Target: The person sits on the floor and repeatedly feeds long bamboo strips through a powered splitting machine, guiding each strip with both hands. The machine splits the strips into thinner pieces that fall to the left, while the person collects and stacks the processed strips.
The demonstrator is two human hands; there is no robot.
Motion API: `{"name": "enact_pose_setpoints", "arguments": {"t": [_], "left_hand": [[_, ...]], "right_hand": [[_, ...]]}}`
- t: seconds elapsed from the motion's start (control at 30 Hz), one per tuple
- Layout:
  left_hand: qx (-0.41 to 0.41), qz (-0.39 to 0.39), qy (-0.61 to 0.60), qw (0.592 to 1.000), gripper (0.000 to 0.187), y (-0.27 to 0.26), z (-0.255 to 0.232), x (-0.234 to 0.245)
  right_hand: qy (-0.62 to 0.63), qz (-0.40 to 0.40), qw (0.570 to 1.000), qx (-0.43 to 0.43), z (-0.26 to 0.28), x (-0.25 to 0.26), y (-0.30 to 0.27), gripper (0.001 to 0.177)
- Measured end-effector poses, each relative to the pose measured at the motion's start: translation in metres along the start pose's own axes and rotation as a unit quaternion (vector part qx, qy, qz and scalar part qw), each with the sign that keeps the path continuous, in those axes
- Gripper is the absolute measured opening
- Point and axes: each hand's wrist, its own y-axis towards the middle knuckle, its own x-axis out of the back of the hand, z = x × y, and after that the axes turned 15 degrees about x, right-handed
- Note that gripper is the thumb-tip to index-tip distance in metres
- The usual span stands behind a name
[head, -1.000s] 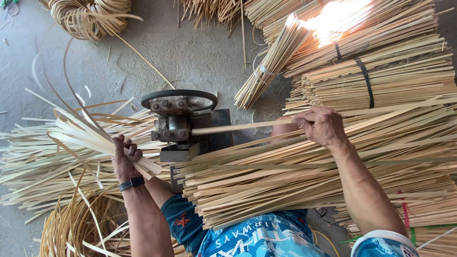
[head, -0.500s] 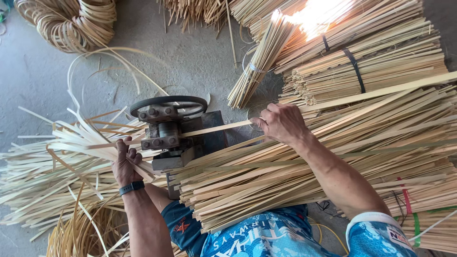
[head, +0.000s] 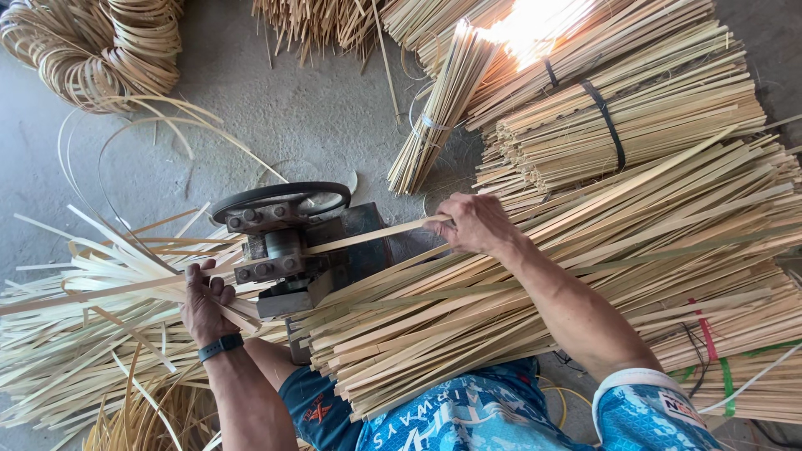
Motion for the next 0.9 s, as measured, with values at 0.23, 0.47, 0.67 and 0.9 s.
{"name": "enact_pose_setpoints", "arguments": {"t": [0.23,0.47,0.67,0.9], "left_hand": [[0.007,0.003,-0.008,1.0,0.024,0.007,-0.001,0.007],[0.012,0.006,-0.022,1.0,0.021,0.019,-0.001,0.03],[0.003,0.009,-0.092,0.996,0.028,0.04,-0.003,0.059],[0.018,0.112,-0.15,0.982,0.044,0.036,-0.002,0.065]], "right_hand": [[-0.067,0.101,0.991,0.057,-0.018,-0.033,-0.038,0.034],[0.242,0.031,0.969,-0.022,-0.023,-0.017,-0.057,0.017],[0.121,-0.081,0.988,0.057,-0.005,0.058,-0.038,0.021],[-0.075,-0.089,0.989,0.09,0.028,0.101,-0.027,0.015]]}}
